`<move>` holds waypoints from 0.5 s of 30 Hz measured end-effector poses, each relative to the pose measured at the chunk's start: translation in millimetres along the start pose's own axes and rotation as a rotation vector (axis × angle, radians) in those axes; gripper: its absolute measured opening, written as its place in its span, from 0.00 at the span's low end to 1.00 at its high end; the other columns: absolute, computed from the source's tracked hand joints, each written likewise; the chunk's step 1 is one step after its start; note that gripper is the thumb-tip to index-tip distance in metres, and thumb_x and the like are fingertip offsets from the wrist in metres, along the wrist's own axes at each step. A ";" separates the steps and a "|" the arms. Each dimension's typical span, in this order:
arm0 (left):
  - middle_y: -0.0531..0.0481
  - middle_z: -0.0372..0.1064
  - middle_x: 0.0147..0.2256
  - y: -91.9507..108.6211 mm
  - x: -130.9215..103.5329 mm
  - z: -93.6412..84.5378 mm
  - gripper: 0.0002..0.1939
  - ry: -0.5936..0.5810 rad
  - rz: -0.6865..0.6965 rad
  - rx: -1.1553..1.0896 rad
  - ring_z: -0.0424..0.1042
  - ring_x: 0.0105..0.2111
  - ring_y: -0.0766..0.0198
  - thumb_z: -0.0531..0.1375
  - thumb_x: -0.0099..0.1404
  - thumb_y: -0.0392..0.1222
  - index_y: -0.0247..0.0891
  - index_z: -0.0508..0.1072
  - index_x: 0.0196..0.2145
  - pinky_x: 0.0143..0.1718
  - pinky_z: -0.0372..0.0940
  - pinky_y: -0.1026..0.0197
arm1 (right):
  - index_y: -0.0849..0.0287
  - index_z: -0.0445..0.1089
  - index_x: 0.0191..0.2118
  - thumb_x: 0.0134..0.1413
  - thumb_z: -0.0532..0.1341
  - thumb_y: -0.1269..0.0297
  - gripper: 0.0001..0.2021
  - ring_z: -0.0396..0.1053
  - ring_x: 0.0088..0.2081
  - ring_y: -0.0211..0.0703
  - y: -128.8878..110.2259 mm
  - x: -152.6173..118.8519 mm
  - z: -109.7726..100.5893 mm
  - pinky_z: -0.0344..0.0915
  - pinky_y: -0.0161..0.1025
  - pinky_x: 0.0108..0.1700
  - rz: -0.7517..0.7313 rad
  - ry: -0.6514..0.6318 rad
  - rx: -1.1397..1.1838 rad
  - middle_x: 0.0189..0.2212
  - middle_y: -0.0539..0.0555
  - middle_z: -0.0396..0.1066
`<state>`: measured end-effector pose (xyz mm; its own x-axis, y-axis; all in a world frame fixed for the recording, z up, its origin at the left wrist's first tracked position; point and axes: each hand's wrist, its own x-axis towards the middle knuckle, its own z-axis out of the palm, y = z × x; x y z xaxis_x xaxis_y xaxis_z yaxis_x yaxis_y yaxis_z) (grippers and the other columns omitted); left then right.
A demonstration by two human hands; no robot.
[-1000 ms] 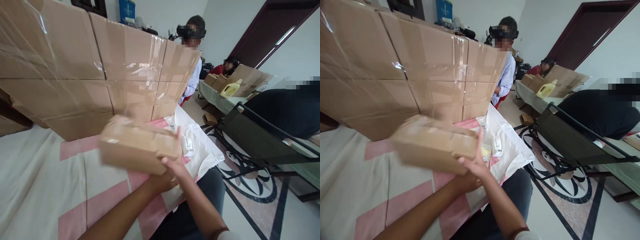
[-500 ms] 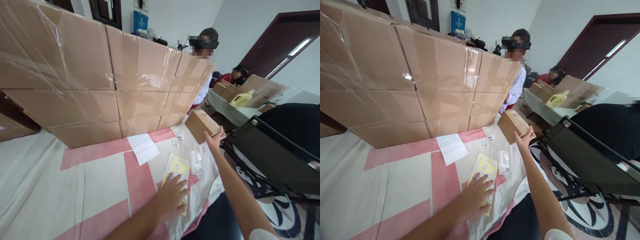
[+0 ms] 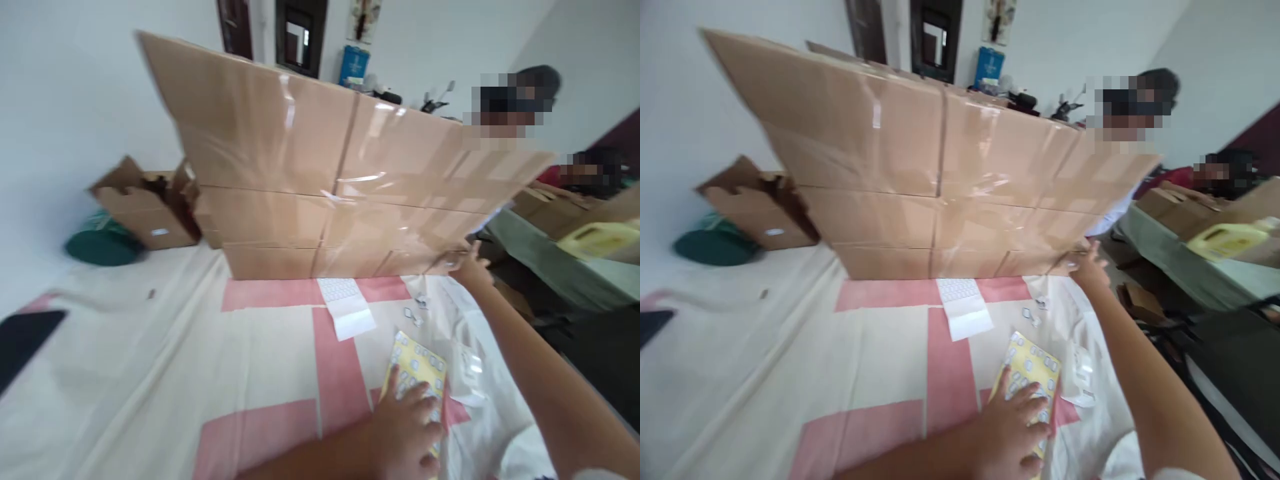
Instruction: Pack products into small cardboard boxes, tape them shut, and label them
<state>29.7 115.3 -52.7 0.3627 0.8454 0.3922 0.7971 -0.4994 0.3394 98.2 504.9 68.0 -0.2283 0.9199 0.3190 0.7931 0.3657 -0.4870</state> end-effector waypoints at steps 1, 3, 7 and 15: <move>0.53 0.60 0.68 0.4 3.5 -1.2 0.23 0.056 -0.004 0.062 0.43 0.74 0.57 0.45 0.75 0.53 0.48 0.73 0.57 0.69 0.51 0.38 | 0.70 0.41 0.75 0.40 0.70 0.59 0.59 0.56 0.63 0.98 -12.6 -7.7 -2.7 0.50 0.83 0.56 0.032 0.020 -0.029 0.64 0.95 0.44; 0.56 0.58 0.70 -2.3 14.4 -11.2 0.21 0.167 -0.002 0.167 0.46 0.74 0.57 0.46 0.74 0.48 0.49 0.76 0.53 0.62 0.60 0.39 | 0.65 0.46 0.74 0.43 0.69 0.56 0.54 0.60 0.62 0.95 -45.4 -31.6 -4.0 0.54 0.82 0.54 0.017 0.063 -0.104 0.64 0.90 0.51; 0.57 0.71 0.59 -32.2 19.1 -87.1 0.15 0.590 0.080 0.313 0.64 0.63 0.61 0.51 0.72 0.44 0.50 0.79 0.42 0.49 0.67 0.49 | 0.58 0.71 0.48 0.52 0.65 0.50 0.21 0.75 0.44 0.78 -140.7 -113.0 14.9 0.66 0.70 0.43 -0.288 -0.170 -0.066 0.37 0.72 0.73; 0.38 0.62 0.60 -219.7 -220.0 -321.1 0.26 1.467 -1.102 0.441 0.58 0.65 0.45 0.66 0.62 0.49 0.36 0.67 0.53 0.64 0.56 0.35 | 0.53 0.70 0.54 0.58 0.65 0.53 0.20 0.76 0.51 0.54 -351.8 -281.1 120.7 0.75 0.48 0.45 -0.711 -0.875 0.476 0.55 0.62 0.73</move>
<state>-380.2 -21.7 61.0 -0.7827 -0.2183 0.5829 0.4908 0.3594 0.7937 -184.8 134.9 51.5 -0.9747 0.2118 0.0709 0.0927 0.6725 -0.7342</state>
